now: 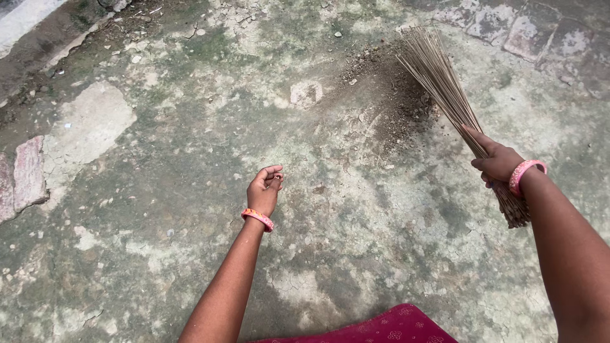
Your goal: The person sweeps debris into a pile on the ground using a handheld broom made of sticks.
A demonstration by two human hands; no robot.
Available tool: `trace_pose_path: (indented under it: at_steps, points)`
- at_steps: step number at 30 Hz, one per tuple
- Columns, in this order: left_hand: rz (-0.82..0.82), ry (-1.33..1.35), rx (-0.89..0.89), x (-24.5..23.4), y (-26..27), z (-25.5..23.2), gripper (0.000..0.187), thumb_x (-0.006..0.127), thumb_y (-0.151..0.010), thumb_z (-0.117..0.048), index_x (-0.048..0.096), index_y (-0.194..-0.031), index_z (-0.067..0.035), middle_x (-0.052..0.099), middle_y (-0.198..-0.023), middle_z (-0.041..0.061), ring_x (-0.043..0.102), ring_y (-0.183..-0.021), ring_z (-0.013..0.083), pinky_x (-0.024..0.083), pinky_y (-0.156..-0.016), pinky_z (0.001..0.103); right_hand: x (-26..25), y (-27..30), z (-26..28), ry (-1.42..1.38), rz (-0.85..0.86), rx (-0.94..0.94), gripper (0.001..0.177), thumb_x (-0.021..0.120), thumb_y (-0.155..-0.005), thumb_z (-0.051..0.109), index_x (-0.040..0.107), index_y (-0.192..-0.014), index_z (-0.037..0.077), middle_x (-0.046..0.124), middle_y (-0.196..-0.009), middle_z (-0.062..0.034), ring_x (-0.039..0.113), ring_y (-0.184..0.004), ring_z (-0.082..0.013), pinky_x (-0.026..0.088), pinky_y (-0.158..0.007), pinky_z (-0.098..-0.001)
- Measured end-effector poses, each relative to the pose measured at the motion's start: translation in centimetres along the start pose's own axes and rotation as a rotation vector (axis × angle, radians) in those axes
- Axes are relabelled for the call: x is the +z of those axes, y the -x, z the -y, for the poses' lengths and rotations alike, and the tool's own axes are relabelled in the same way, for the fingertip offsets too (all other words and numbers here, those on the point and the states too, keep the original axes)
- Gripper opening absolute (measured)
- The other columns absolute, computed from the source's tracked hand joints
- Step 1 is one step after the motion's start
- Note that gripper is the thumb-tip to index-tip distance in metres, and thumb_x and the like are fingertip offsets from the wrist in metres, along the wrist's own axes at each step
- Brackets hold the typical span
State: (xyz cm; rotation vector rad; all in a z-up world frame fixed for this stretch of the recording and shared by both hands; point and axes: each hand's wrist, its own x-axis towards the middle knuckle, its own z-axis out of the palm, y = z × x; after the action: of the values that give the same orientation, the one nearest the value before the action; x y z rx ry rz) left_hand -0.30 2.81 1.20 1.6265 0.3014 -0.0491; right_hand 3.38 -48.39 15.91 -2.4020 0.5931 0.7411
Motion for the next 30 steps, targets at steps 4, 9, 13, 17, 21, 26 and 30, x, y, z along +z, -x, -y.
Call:
trace_pose_path:
  at_steps: [4, 9, 13, 17, 21, 26, 30]
  points:
    - [0.072, -0.014, 0.034, 1.5, -0.5, -1.1, 0.035, 0.055, -0.097, -0.001, 0.066, -0.129, -0.008, 0.073, -0.114, 0.005, 0.070, -0.104, 0.0117, 0.057, -0.089, 0.027, 0.9, 1.6, 0.3, 0.160, -0.030, -0.073, 0.099, 0.059, -0.098, 0.011, 0.006, -0.162, 0.063, 0.070, -0.084, -0.0233, 0.067, -0.065, -0.0271, 0.061, -0.069, -0.0467]
    - [0.128, -0.127, 0.147, 3.5, -0.2, -3.8, 0.051, 0.055, -0.095, 0.001, 0.054, -0.145, -0.011, 0.068, -0.132, 0.008, 0.067, -0.118, 0.0152, 0.053, -0.100, 0.029, 3.0, 2.0, -0.4, 0.566, -0.152, -0.287, 0.097, 0.055, -0.095, 0.012, 0.002, -0.163, 0.057, 0.072, -0.080, -0.0175, 0.069, -0.068, -0.0258, 0.058, -0.073, -0.0449]
    - [0.164, -0.167, 0.184, 4.3, -0.1, -4.4, 0.065, 0.057, -0.092, 0.003, 0.043, -0.152, -0.016, 0.062, -0.140, 0.009, 0.063, -0.123, 0.0172, 0.052, -0.101, 0.031, 8.1, 4.4, -0.6, 0.739, -0.081, -0.455, 0.082, 0.045, -0.102, 0.013, 0.009, -0.155, 0.064, 0.065, -0.103, -0.0123, 0.067, -0.063, -0.0190, 0.063, -0.062, -0.0336]
    - [0.106, -0.117, 0.216, 4.7, -0.5, -4.9, 0.066, 0.054, -0.090, 0.005, 0.045, -0.152, -0.017, 0.061, -0.141, 0.010, 0.063, -0.126, 0.0183, 0.053, -0.100, 0.031, 13.5, 7.2, -2.1, 0.979, 0.138, -0.648, 0.102, 0.046, -0.094, -0.006, 0.014, -0.146, 0.076, 0.052, -0.138, -0.0130, 0.062, -0.062, -0.0109, 0.062, -0.056, -0.0240]
    - [0.035, -0.089, 0.216, 4.6, -0.3, -4.7, 0.062, 0.054, -0.090, 0.005, 0.049, -0.148, -0.015, 0.064, -0.140, 0.010, 0.064, -0.126, 0.0185, 0.054, -0.099, 0.031, 14.2, 5.3, -6.0, 1.110, 0.243, -0.685, 0.103, 0.044, -0.096, -0.007, 0.016, -0.145, 0.079, 0.041, -0.154, -0.0158, 0.063, -0.065, -0.0073, 0.061, -0.059, -0.0237]
    - [0.000, -0.109, 0.185, 3.6, 0.1, -4.6, 0.062, 0.054, -0.090, 0.006, 0.050, -0.148, -0.015, 0.063, -0.139, 0.009, 0.063, -0.126, 0.0181, 0.053, -0.100, 0.032, 7.8, 3.0, -7.6, 0.975, 0.008, -0.340, 0.101, 0.040, -0.098, -0.004, 0.019, -0.150, 0.080, 0.050, -0.152, -0.0112, 0.058, -0.062, -0.0034, 0.050, -0.058, -0.0206]
    - [-0.039, -0.077, 0.192, 2.2, 0.0, -3.7, 0.060, 0.053, -0.090, 0.006, 0.052, -0.146, -0.014, 0.064, -0.138, 0.009, 0.064, -0.123, 0.0172, 0.054, -0.100, 0.031, 7.2, 4.4, -3.9, 0.911, 0.006, -0.196, 0.089, 0.038, -0.102, 0.003, 0.006, -0.152, 0.069, 0.030, -0.163, -0.0214, 0.059, -0.053, -0.0036, 0.056, -0.047, -0.0206]
